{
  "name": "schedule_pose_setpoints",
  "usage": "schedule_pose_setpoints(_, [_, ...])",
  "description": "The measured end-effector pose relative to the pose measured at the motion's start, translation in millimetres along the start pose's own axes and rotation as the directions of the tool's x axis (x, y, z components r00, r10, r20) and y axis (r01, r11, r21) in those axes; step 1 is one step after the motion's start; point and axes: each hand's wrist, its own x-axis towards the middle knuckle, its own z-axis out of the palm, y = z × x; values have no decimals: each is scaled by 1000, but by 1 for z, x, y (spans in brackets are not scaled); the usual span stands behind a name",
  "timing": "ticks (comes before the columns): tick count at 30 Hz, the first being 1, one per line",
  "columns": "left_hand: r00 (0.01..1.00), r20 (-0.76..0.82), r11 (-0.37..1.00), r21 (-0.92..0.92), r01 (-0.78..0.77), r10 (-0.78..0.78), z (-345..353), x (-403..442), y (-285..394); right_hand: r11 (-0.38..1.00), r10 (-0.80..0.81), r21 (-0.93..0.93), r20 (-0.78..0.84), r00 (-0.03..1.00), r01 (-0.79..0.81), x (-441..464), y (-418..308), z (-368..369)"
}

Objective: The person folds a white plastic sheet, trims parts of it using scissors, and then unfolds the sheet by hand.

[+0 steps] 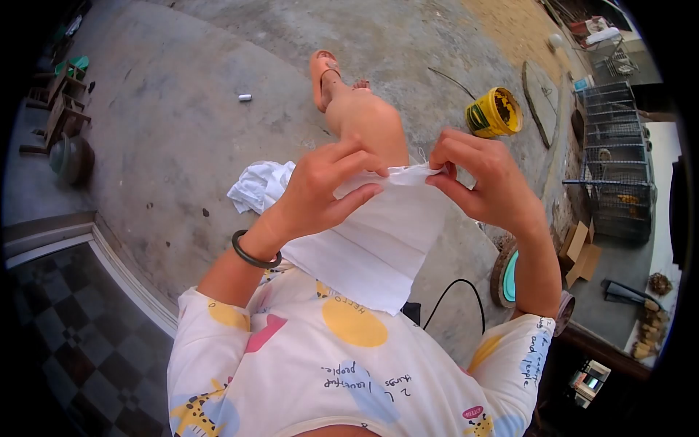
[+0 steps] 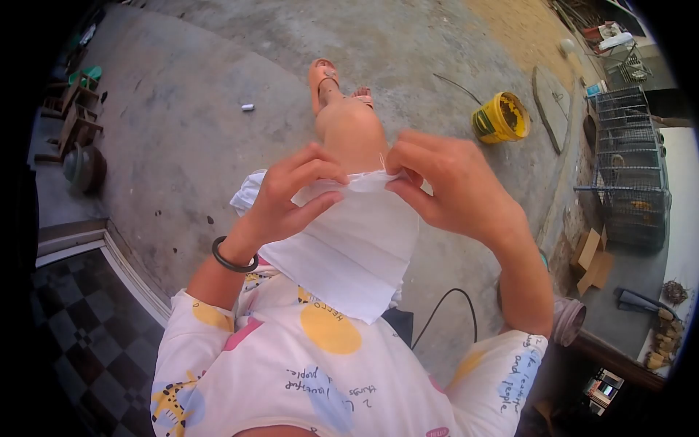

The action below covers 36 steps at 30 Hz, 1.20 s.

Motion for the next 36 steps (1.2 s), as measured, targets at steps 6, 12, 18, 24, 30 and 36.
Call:
schedule_pose_setpoints(6, [989, 145, 999, -53, 9, -2, 1, -1, 0, 995, -38, -84, 171, 985, 53, 4, -12, 0])
schedule_pose_setpoints(12, [981, 174, 975, -187, 121, -89, 5, -8, -1, 976, 19, -212, 323, 946, 53, 10, -20, -11])
schedule_pose_setpoints(18, [979, 183, 996, 16, 91, -93, 5, -17, -3, 939, 16, -338, 246, 969, 70, 11, -22, -22])
schedule_pose_setpoints(24, [994, 5, 987, -121, 109, -109, 5, -13, -12, 977, -12, -212, 26, 1000, 18, 13, -18, -7])
schedule_pose_setpoints(30, [977, -170, 986, -122, 111, -131, -12, -15, -5, 922, 269, 313, -91, 959, -229, 10, -15, 20])
schedule_pose_setpoints(36, [957, -249, 962, -259, 85, -151, -23, -31, -23, 842, 378, 487, -230, 897, -230, -9, -15, 57])
